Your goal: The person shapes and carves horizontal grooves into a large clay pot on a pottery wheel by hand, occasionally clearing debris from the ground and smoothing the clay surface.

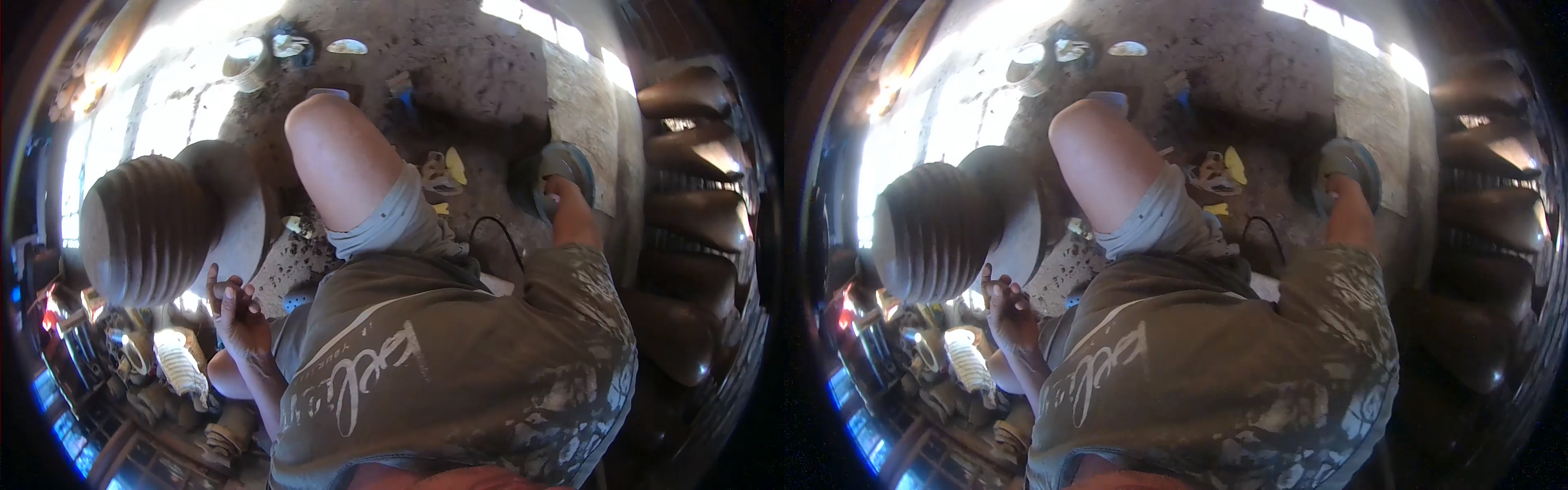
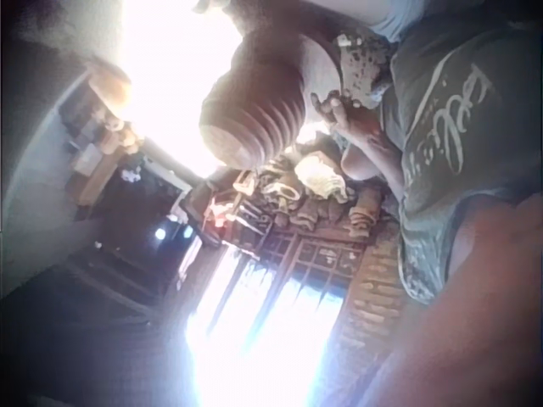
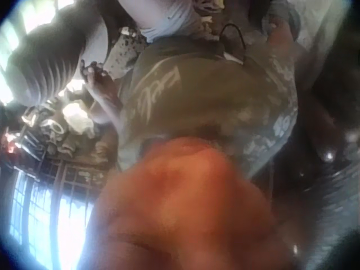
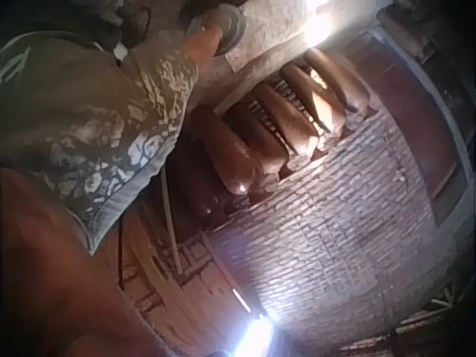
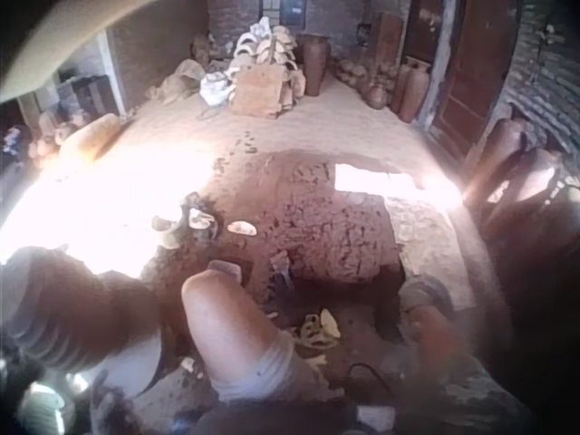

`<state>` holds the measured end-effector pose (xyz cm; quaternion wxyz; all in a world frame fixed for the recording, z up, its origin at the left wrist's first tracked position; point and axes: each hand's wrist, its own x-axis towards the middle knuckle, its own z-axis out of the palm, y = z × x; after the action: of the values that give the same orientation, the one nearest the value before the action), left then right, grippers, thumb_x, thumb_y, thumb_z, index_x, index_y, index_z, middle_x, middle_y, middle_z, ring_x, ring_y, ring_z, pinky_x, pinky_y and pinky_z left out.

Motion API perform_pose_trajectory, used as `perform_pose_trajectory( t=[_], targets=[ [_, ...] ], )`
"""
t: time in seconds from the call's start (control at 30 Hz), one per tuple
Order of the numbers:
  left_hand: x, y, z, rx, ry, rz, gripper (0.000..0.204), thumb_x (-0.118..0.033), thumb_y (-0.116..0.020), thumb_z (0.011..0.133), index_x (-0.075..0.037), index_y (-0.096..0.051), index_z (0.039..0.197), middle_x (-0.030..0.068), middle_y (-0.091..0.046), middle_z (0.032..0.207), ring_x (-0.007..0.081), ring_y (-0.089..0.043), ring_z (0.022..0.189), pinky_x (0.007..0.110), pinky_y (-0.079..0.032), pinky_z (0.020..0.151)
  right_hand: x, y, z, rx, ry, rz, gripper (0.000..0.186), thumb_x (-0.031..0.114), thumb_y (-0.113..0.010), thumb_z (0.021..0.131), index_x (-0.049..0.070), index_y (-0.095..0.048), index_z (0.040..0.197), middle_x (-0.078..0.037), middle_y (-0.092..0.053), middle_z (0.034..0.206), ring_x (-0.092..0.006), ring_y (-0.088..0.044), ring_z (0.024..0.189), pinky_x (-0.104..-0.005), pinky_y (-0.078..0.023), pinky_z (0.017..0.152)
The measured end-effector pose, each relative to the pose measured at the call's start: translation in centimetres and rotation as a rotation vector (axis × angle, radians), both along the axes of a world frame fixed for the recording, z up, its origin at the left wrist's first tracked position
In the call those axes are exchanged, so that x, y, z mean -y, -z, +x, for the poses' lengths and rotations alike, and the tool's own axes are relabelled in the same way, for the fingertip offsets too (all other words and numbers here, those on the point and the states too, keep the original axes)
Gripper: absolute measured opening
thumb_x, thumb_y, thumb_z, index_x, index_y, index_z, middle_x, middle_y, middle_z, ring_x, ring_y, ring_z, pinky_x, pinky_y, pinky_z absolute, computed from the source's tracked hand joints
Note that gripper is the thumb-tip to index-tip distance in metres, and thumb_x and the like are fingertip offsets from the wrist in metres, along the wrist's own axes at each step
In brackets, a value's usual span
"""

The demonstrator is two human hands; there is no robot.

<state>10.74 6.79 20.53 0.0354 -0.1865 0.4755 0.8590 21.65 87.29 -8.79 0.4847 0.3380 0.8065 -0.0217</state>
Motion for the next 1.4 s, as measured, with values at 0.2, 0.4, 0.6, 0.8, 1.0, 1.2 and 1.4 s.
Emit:
perform_pose_trajectory(
  t=[0.2, 0.4, 0.6, 0.8, 1.0, 1.2, 1.4],
  targets=[
    [1.2, -0.2, 0.3, -0.020, -0.119, -0.044, 0.069, 0.003, -0.078, 0.089, -0.009, -0.049, 0.150, 0.0098, -0.059, 0.119, 0.0107, -0.061, 0.079, 0.018, -0.048, 0.062, 0.1, -7.8, -5.5, -0.387, -0.218, 0.247, 0.035, 0.022, -0.068, 0.089, 0.007, -0.077, 0.120, -0.025, -0.070, 0.131, -0.0399, -0.066, 0.124, -0.0474, -0.051, 0.106],
    [0.1, -0.3, 1.9, -0.201, -0.195, -0.228, 0.076, 0.009, -0.078, 0.084, -0.008, -0.047, 0.152, 0.0068, -0.061, 0.101, 0.0110, -0.057, 0.078, 0.025, -0.052, 0.062, 13.8, -20.9, -15.8, -1.397, -0.292, -0.002, 0.053, 0.022, -0.083, 0.088, 0.003, -0.065, 0.135, -0.017, -0.069, 0.132, -0.0307, -0.066, 0.121, -0.0423, -0.051, 0.106],
    [-5.5, -2.6, -0.3, -0.347, 0.347, -0.285, 0.091, -0.037, -0.084, 0.082, -0.001, -0.039, 0.152, 0.0149, -0.064, 0.105, 0.0290, -0.073, 0.094, 0.038, -0.059, 0.081, 23.9, -26.4, -23.7, -1.359, -0.086, -0.678, 0.046, 0.029, -0.077, 0.098, 0.001, -0.068, 0.133, -0.013, -0.073, 0.127, -0.0200, -0.069, 0.115, -0.0323, -0.054, 0.100],
    [-13.0, 0.7, -5.5, -0.226, 1.283, 0.171, 0.079, -0.037, -0.077, 0.090, 0.005, -0.041, 0.147, 0.0168, -0.069, 0.107, 0.0353, -0.070, 0.108, 0.041, -0.050, 0.100, 30.4, -27.6, -27.1, -1.227, -0.268, -0.787, 0.040, 0.029, -0.074, 0.099, 0.001, -0.071, 0.128, -0.011, -0.076, 0.121, -0.0209, -0.071, 0.113, -0.0340, -0.054, 0.098],
    [-14.0, -3.0, -6.6, -1.011, 0.289, -0.406, 0.074, -0.041, -0.079, 0.090, 0.001, -0.041, 0.137, 0.0204, -0.070, 0.108, 0.0304, -0.069, 0.107, 0.039, -0.052, 0.093, 31.4, -28.1, -25.8, -1.205, -0.292, -0.741, 0.037, 0.027, -0.073, 0.100, 0.002, -0.071, 0.127, -0.012, -0.076, 0.121, -0.0214, -0.072, 0.111, -0.0335, -0.055, 0.097],
    [-6.7, -7.2, -4.1, -0.752, 0.251, -0.291, 0.084, -0.057, -0.079, 0.088, 0.002, -0.041, 0.133, 0.0159, -0.072, 0.088, 0.0222, -0.073, 0.080, 0.030, -0.056, 0.073, 35.1, -28.9, -23.4, -1.468, -0.132, -0.854, 0.022, 0.017, -0.073, 0.100, 0.001, -0.074, 0.115, -0.008, -0.076, 0.103, -0.0148, -0.070, 0.096, -0.0304, -0.055, 0.088],
    [-6.4, -1.1, -2.2, -0.405, 0.338, -0.300, 0.035, -0.025, -0.060, 0.110, 0.004, -0.048, 0.124, 0.0037, -0.061, 0.086, 0.0107, -0.063, 0.068, 0.025, -0.052, 0.064, 46.9, -31.2, -21.5, -1.588, -0.629, -1.039, 0.012, 0.005, -0.077, 0.089, 0.000, -0.070, 0.098, -0.008, -0.070, 0.093, -0.0190, -0.066, 0.085, -0.0329, -0.053, 0.077]
  ],
)
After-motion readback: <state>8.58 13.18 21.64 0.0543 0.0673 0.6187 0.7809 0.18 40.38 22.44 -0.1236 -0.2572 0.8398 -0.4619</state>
